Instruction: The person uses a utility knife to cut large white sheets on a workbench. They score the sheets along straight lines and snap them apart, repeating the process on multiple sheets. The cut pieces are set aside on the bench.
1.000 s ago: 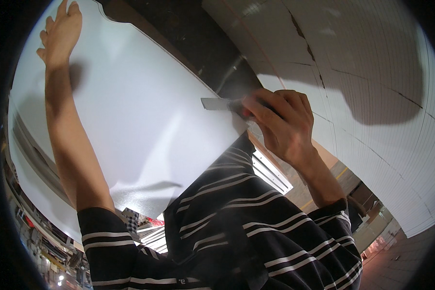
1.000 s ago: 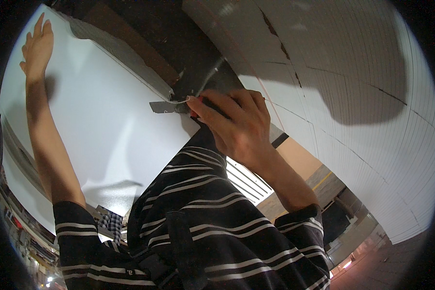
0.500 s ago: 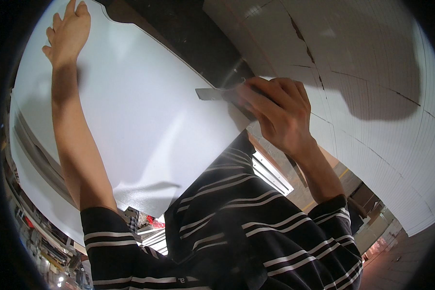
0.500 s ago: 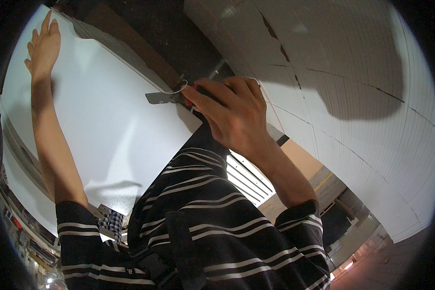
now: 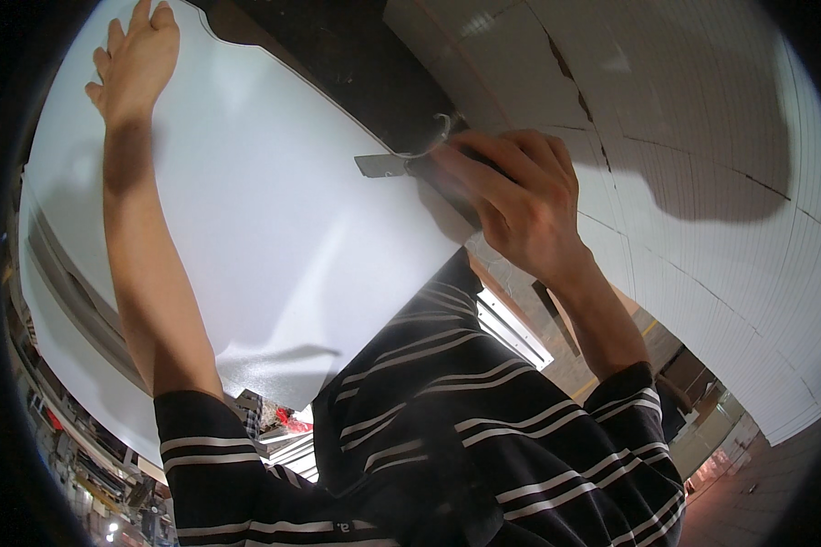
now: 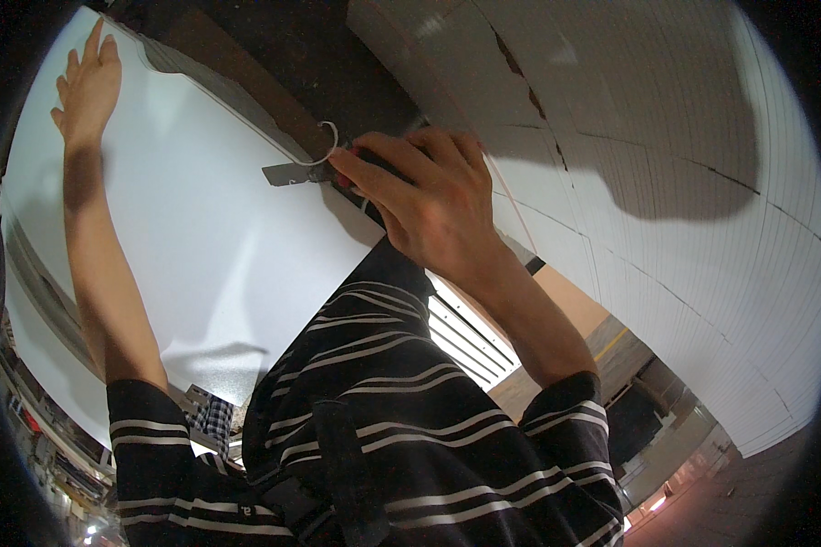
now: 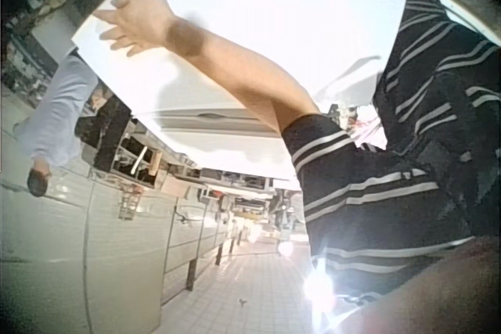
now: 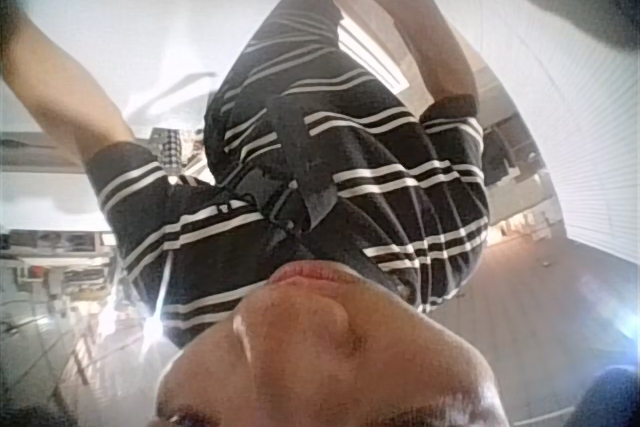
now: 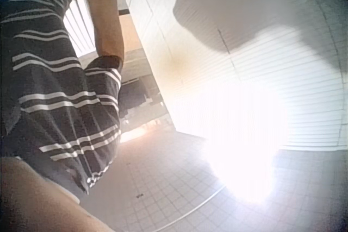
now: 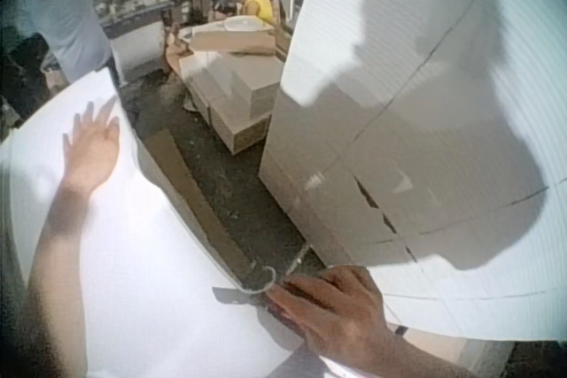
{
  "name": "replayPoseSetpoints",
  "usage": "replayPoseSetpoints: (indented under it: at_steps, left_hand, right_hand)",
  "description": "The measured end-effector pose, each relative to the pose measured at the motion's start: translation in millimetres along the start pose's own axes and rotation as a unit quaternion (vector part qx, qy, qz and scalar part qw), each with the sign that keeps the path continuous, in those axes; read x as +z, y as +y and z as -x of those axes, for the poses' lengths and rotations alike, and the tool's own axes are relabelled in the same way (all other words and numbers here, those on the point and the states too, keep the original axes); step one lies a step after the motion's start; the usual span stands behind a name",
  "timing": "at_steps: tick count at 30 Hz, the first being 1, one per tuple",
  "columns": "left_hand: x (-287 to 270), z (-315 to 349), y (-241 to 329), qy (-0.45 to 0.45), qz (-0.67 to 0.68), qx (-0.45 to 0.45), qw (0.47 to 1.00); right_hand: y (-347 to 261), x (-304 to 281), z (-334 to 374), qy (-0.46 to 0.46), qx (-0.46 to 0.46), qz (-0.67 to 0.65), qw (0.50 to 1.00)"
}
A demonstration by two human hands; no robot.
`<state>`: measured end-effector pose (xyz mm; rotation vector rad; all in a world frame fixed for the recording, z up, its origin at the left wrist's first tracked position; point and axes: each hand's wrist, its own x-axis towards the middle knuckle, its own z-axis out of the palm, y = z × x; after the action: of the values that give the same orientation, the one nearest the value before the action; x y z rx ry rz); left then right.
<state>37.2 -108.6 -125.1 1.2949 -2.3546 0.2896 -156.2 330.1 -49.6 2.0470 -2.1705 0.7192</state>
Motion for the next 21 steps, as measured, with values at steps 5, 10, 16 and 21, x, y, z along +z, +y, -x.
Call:
replayPoseSetpoints:
  at_steps: [5,10,16,21]
  left_hand:
    - [1,1,0,0.014,-0.010,0.013,1.000]
    - [5,2,-2,0.006,-0.005,0.015,1.000]
    - [-2,-4,-3,0.029,-0.038,0.017,0.999]
    - [-17,-23,-12,-0.041,-0.004,-0.053,0.998]
  right_hand:
    - [-1,7,-6,0.020,0.012,-0.004,1.000]
    - [0,13,-15,0.027,-0.001,0.007,1.000]
    - [0,12,-19,0.014,-0.015,-0.013,1.000]
    - [-3,3,-5,0.010,0.012,-0.019,1.000]
